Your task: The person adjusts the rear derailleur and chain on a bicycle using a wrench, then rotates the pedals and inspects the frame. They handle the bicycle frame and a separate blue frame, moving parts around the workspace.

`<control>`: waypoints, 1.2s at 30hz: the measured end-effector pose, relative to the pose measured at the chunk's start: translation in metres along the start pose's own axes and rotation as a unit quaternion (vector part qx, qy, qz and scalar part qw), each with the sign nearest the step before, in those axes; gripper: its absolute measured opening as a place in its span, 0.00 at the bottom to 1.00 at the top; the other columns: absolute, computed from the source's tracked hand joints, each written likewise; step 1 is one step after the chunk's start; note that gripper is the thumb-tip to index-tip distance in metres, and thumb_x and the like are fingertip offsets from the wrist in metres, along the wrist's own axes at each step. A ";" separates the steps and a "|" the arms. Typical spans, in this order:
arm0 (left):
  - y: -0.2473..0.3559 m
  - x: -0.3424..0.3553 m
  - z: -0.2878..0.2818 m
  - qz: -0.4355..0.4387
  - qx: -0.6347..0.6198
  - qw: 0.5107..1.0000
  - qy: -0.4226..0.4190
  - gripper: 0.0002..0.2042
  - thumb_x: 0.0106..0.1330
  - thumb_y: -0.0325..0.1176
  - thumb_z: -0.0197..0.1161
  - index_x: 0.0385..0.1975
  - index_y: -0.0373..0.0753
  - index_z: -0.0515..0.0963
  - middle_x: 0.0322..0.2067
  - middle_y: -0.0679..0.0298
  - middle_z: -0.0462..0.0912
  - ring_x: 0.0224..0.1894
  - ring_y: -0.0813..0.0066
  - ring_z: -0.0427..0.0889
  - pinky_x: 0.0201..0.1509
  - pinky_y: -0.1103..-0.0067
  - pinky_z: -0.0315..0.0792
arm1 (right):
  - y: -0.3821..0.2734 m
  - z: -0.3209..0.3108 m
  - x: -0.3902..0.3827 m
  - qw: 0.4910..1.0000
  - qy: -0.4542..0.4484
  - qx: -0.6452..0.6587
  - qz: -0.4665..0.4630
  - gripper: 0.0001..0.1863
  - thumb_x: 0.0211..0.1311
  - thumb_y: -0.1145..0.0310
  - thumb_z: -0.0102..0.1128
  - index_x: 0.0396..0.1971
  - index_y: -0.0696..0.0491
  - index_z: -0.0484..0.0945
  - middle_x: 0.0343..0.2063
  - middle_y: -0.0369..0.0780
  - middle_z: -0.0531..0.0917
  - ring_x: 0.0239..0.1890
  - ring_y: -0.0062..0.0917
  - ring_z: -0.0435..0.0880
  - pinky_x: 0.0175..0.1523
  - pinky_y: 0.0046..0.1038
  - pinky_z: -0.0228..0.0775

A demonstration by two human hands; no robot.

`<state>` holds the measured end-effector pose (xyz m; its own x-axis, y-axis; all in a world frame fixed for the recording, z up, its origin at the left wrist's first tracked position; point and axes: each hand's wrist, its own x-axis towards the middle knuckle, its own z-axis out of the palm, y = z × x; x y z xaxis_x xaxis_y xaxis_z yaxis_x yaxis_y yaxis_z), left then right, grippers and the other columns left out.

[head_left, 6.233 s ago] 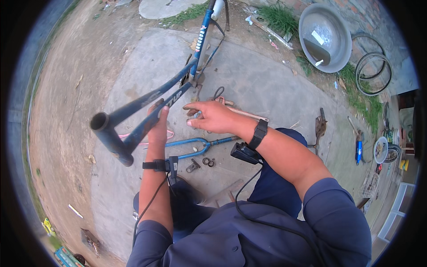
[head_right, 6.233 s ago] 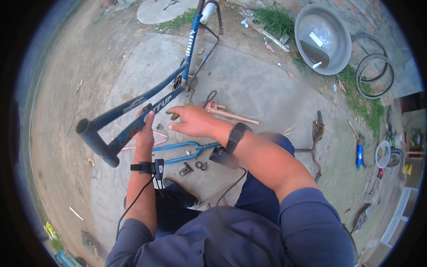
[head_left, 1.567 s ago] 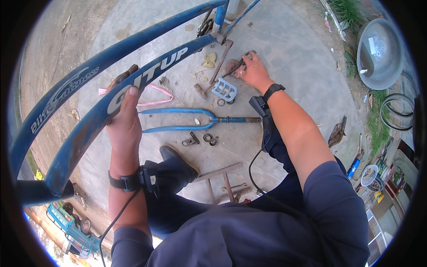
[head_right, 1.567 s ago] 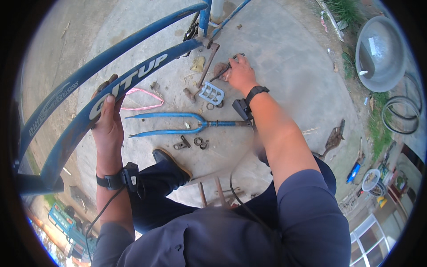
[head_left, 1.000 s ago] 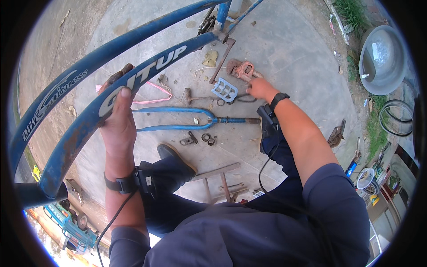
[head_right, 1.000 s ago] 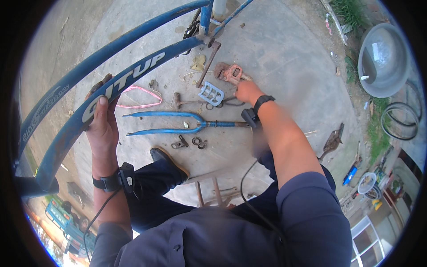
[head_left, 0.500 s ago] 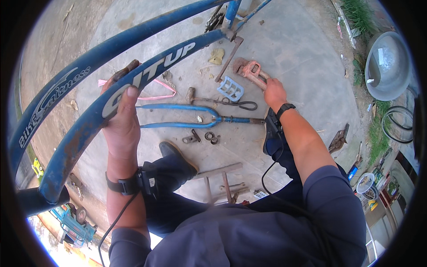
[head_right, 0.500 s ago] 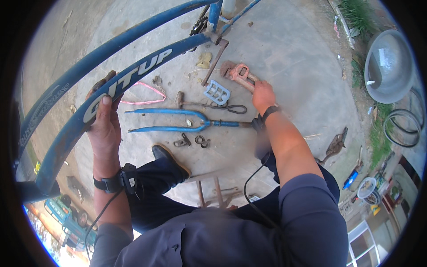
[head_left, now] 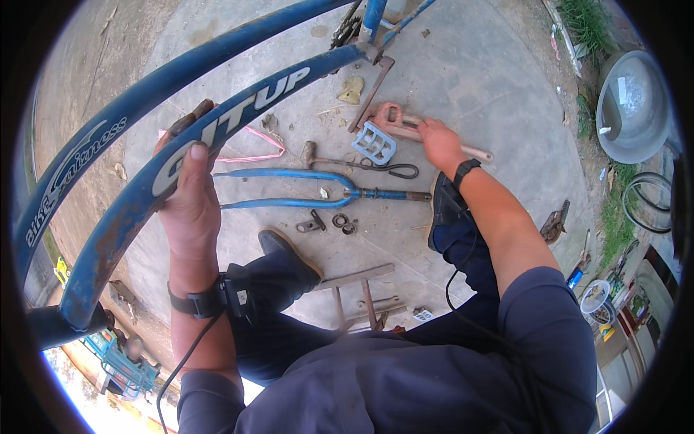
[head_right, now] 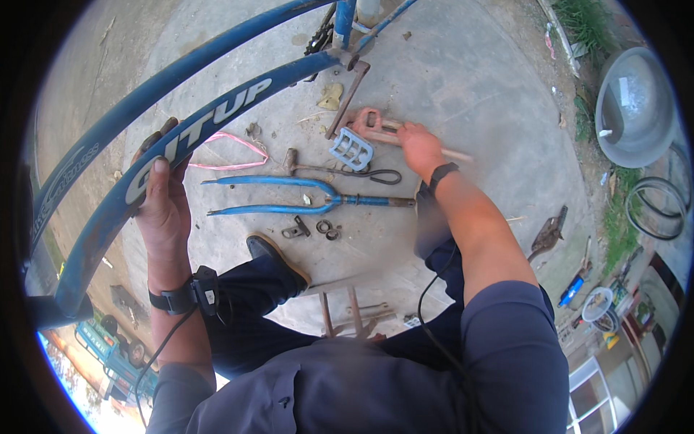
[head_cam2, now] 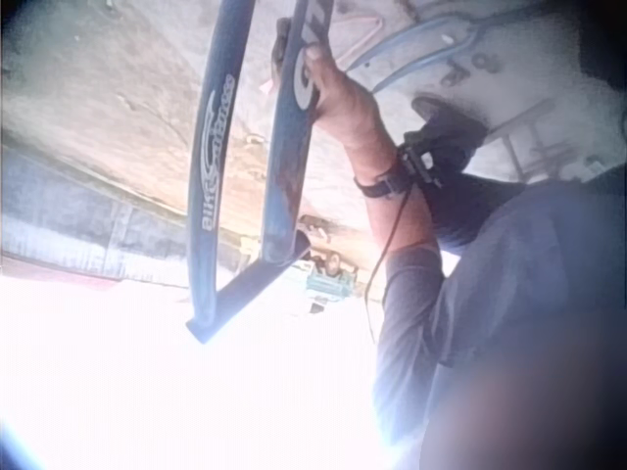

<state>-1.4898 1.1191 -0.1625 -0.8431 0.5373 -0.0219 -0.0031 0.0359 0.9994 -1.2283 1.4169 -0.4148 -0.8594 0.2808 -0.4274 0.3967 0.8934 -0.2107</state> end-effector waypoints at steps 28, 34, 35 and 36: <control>0.003 -0.032 0.044 0.033 0.064 0.997 0.006 0.21 0.64 0.24 0.66 0.57 0.31 0.72 0.49 0.59 0.81 0.49 0.78 0.77 0.56 0.81 0.70 | -0.028 -0.093 0.013 0.998 -0.001 0.033 -0.045 0.22 0.58 0.70 0.62 0.54 0.52 0.74 0.47 0.44 0.79 0.49 0.41 0.80 0.51 0.39 0.74; 0.001 -0.046 0.060 0.067 0.125 0.990 -0.003 0.20 0.64 0.27 0.68 0.55 0.31 0.74 0.47 0.60 0.81 0.49 0.77 0.77 0.57 0.80 0.71 | -0.029 -0.178 -0.009 0.993 0.069 0.049 -0.081 0.20 0.59 0.67 0.62 0.53 0.49 0.75 0.44 0.42 0.81 0.46 0.39 0.81 0.49 0.38 0.74; 0.000 -0.048 0.061 0.071 0.129 0.989 -0.007 0.20 0.64 0.27 0.68 0.55 0.31 0.74 0.47 0.60 0.81 0.49 0.77 0.77 0.57 0.80 0.71 | -0.032 -0.192 -0.014 0.991 0.085 0.056 -0.089 0.20 0.59 0.67 0.63 0.52 0.49 0.75 0.43 0.42 0.81 0.46 0.39 0.81 0.49 0.39 0.74; -0.001 -0.049 0.063 0.072 0.129 0.989 -0.006 0.20 0.64 0.28 0.68 0.55 0.32 0.74 0.47 0.59 0.80 0.49 0.76 0.77 0.57 0.79 0.71 | -0.036 -0.206 -0.019 0.988 0.101 0.063 -0.098 0.20 0.59 0.66 0.63 0.52 0.49 0.76 0.43 0.42 0.81 0.45 0.40 0.81 0.49 0.39 0.74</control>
<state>-1.4152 1.1457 -0.1638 -0.8186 0.5622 0.1175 0.2546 0.1718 0.9517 -1.2927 1.4514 -0.2177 -0.9653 0.1830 -0.1864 0.2431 0.8905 -0.3846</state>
